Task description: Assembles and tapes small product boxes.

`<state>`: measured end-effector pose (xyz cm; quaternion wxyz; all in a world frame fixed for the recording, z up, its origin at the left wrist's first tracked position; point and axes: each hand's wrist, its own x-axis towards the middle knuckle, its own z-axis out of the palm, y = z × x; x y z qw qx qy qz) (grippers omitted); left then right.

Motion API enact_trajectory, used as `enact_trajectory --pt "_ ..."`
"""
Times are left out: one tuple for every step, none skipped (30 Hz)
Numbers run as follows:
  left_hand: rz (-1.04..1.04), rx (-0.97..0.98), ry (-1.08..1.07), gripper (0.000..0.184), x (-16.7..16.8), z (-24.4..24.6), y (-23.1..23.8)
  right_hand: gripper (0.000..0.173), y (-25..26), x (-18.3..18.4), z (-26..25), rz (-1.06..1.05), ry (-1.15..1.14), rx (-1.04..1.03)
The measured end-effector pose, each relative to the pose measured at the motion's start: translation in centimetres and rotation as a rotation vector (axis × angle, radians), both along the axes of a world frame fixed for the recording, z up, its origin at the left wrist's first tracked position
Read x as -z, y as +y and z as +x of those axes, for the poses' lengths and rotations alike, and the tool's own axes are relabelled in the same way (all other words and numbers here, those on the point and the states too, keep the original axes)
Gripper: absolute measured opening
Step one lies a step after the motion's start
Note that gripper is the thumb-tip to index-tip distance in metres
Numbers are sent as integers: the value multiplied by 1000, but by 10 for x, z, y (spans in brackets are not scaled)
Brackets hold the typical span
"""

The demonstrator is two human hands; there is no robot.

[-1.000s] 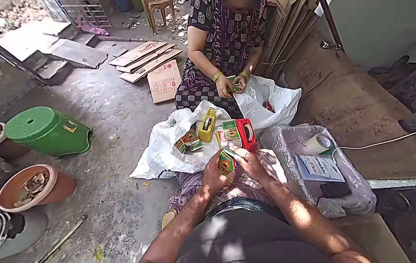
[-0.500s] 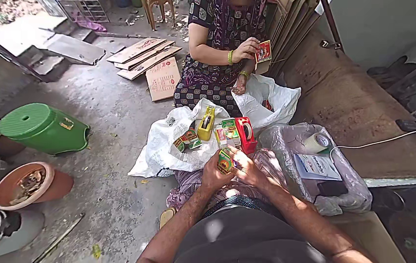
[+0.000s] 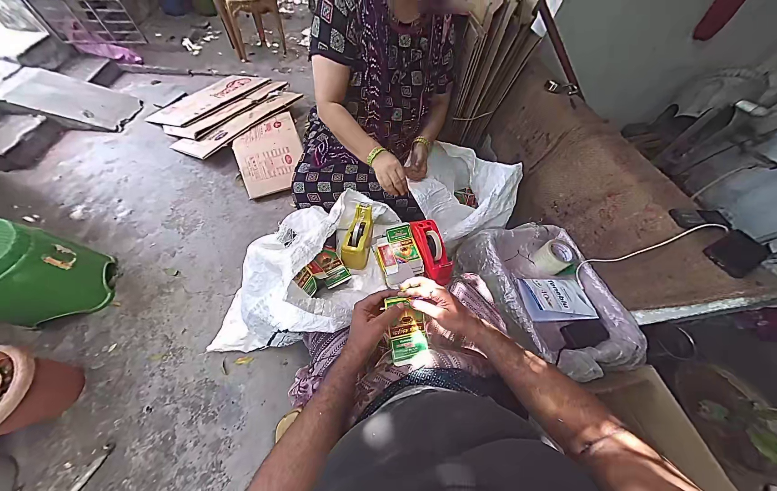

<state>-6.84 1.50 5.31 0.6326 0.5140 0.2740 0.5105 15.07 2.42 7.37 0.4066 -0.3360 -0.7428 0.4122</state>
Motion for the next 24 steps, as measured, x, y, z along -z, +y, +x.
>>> enact_trajectory --pt "14 -41 24 26 0 0 0 24 5 0 4 -12 27 24" --pt "27 -99 56 26 1 1 -1 22 11 2 11 -30 52 118" --pt "39 -161 91 26 2 2 -2 21 18 7 18 -48 76 278" --pt "57 -214 124 26 4 2 -2 21 28 13 29 -79 49 484" --pt "78 -258 146 26 5 3 -2 21 41 20 41 -111 -4 675" --pt "100 -297 160 26 8 3 -1 23 53 29 56 -156 -88 815" --pt "117 -328 173 26 10 4 0 28 64 36 71 -226 -168 877" --pt "131 -348 186 26 11 4 1 34 72 42 83 -344 -214 893" --pt "147 -360 198 26 11 4 2 38 79 43 89 -459 -224 879" --pt "166 -366 205 25 12 5 3 40 83 43 93 -541 -202 850" --pt "184 -367 211 25 12 5 3 40 86 42 94 -592 -160 815" --pt "190 -372 225 23 12 5 3 39 89 42 94 -624 -116 781" --pt "189 -367 244 22 12 4 3 38 91 43 95 -627 -80 746" --pt "188 -362 266 22 11 4 2 38 93 43 95 -618 -42 714" --pt "187 -359 272 22 12 4 2 39 94 43 94 -615 -5 708" --pt "190 -354 269 22 13 3 2 38 94 41 92 -628 37 732" --pt "189 -355 269 22 14 3 2 36 93 41 90 -633 96 767" --pt "188 -361 273 22 15 2 2 33 91 43 89 -635 178 798" --pt "186 -366 278 21 16 2 2 29 89 46 89 -636 283 826" --pt "183 -370 278 21 17 1 2 27 87 46 90 -633 346 838" --pt "178 -372 280 20 17 0 3 26 83 44 89 -621 351 832" --pt "170 -376 286 20 17 0 2 24 76 40 88 -602 318 816" --pt "162 -383 295 19 16 0 1 23 69 38 88 -588 272 789" --pt "157 -391 302 18 15 1 1 24 63 37 89 -572 226 756"
